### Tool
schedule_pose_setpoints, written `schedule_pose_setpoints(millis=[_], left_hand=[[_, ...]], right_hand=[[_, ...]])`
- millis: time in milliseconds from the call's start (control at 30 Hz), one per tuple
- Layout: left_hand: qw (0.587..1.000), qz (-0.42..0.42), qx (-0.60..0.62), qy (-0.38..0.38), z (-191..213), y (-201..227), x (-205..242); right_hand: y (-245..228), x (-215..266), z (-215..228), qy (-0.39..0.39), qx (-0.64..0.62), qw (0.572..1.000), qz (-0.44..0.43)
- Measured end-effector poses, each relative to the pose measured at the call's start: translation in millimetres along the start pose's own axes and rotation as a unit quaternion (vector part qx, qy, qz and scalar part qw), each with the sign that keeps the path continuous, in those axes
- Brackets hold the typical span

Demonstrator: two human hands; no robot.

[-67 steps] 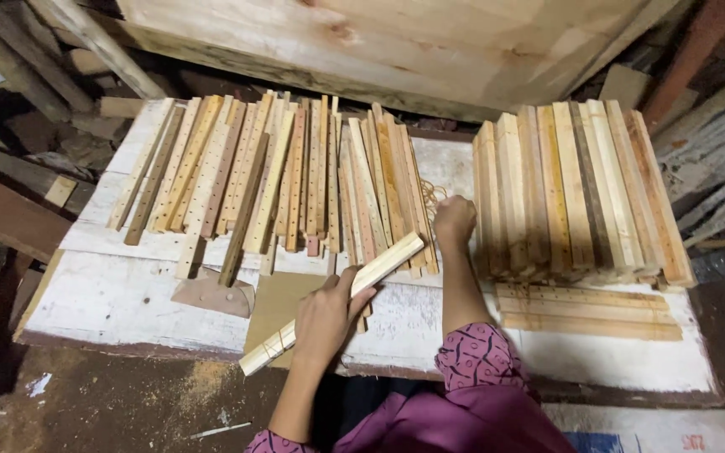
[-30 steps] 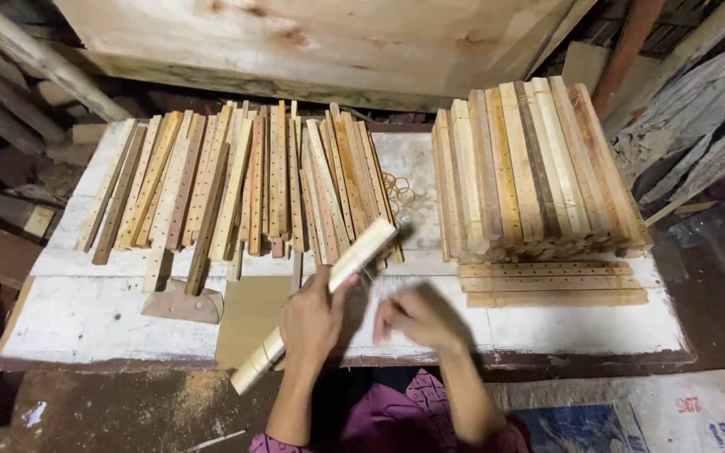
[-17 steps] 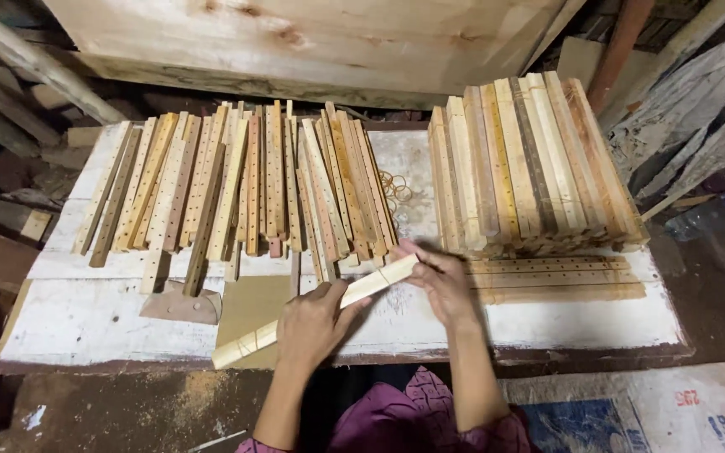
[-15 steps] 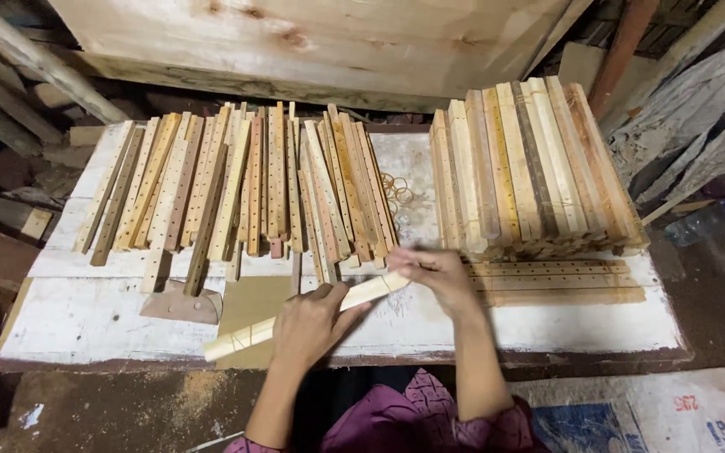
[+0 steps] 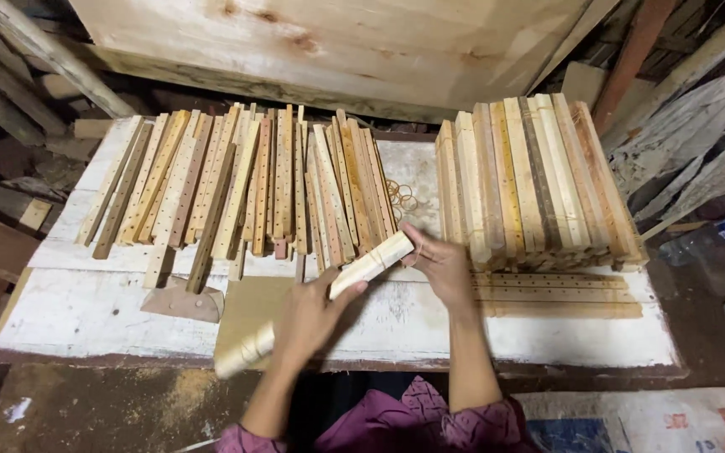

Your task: Stacking and organizing wooden slats on a workbench

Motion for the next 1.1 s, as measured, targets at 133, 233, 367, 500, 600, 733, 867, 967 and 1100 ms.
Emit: schedule_pose_setpoints(millis=[133, 233, 367, 500, 600, 733, 867, 967, 1100], left_hand=[[0.986, -0.093, -0.114, -0.077, 22, 22, -38], [0.968, -0.136, -0.189, -0.097, 28, 23, -62], [0.953, -0.181, -0.236, -0.063, 19, 26, -67], [0.935, -0.240, -0.252, -0.070, -24, -6, -65], [0.884, -0.328, -0.321, -0.089, -54, 15, -50], [0.867, -0.406, -0.273, -0.101, -64, 95, -16], [0.865, -0.438, -0.220, -0.111, -99, 105, -19], [0.889, -0.416, -0.107, -0.156, -162, 107, -20], [0.901, -0.413, -0.051, -0.121, -231, 111, -35]], right_hand=[[-11, -20, 8, -0.056, 0.088, 0.994, 0.028], [-2, -31, 10, -0.079, 0.055, 0.995, 0.017], [35, -20, 29, -0.051, 0.026, 0.998, -0.016], [-21, 44, 11, -0.072, 0.184, 0.980, 0.032], [-29, 81, 6, -0.088, 0.428, 0.899, 0.013], [-14, 124, 79, 0.044, 0.482, 0.873, 0.059], [-77, 153, 142, 0.162, 0.448, 0.876, 0.076], [3, 174, 276, 0.291, 0.347, 0.890, -0.056], [-3, 159, 320, 0.319, 0.421, 0.845, -0.078]])
Point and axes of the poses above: each hand's wrist, its own x-axis away from the middle knuckle, its own z-axis out of the back of the hand, y = z × x, the point moved 4 cm from there along -x, towards the middle knuckle, and after that the axes turned 1 degree about -x, right-handed, at the moved point
